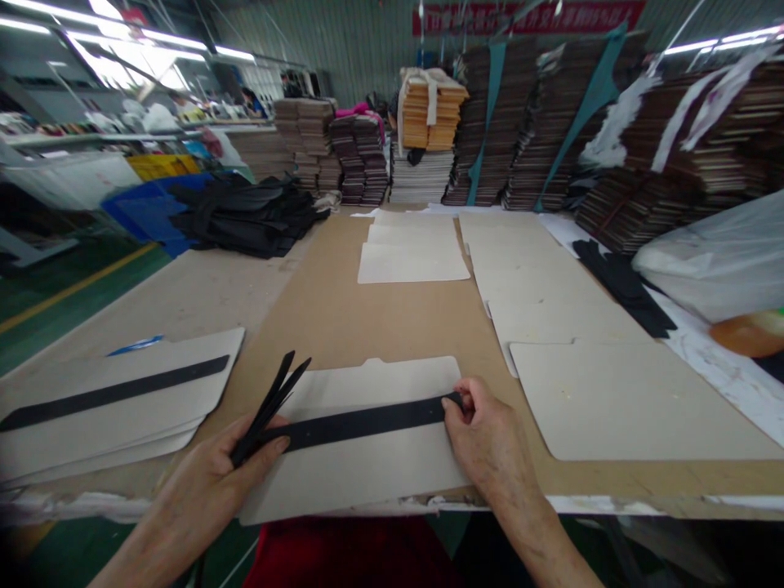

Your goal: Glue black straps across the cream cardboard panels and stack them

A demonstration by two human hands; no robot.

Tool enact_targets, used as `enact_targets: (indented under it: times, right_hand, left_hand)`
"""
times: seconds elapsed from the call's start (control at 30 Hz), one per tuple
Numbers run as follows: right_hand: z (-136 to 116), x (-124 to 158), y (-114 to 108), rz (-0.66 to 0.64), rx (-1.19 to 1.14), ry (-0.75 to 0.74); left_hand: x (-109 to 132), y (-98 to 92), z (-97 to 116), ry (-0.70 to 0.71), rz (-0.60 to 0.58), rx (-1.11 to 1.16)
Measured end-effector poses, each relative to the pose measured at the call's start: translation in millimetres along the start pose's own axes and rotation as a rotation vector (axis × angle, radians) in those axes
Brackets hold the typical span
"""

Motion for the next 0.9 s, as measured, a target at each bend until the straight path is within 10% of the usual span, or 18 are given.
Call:
enact_targets:
  times: [0.4,0.67,0.9]
  right_hand:
    - [0.4,-0.1,4.9,-0.017,0.125,-0.006]
    - [1.3,0.8,-0.3,0.108,0.225,-0.409]
    - [23.2,-2.6,8.7,0.084,0.205,-0.406]
  left_hand:
    - [-3.0,-1.5,0.7,0.005,0.045,0.072]
    - [24.3,-6.2,6.9,0.124,-0.075,0.160]
    - [34.6,-7.6,8.7,0.212,-0.080,0.225]
Point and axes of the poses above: each hand's wrist, its own x-axis away from the middle knuckle, its own y-axis out of the palm, z = x × y, the point moved 7 cm from there along -x, towards the middle knuckle, and after that the axes turned 7 degrees about -x, right-handed, at the moved point
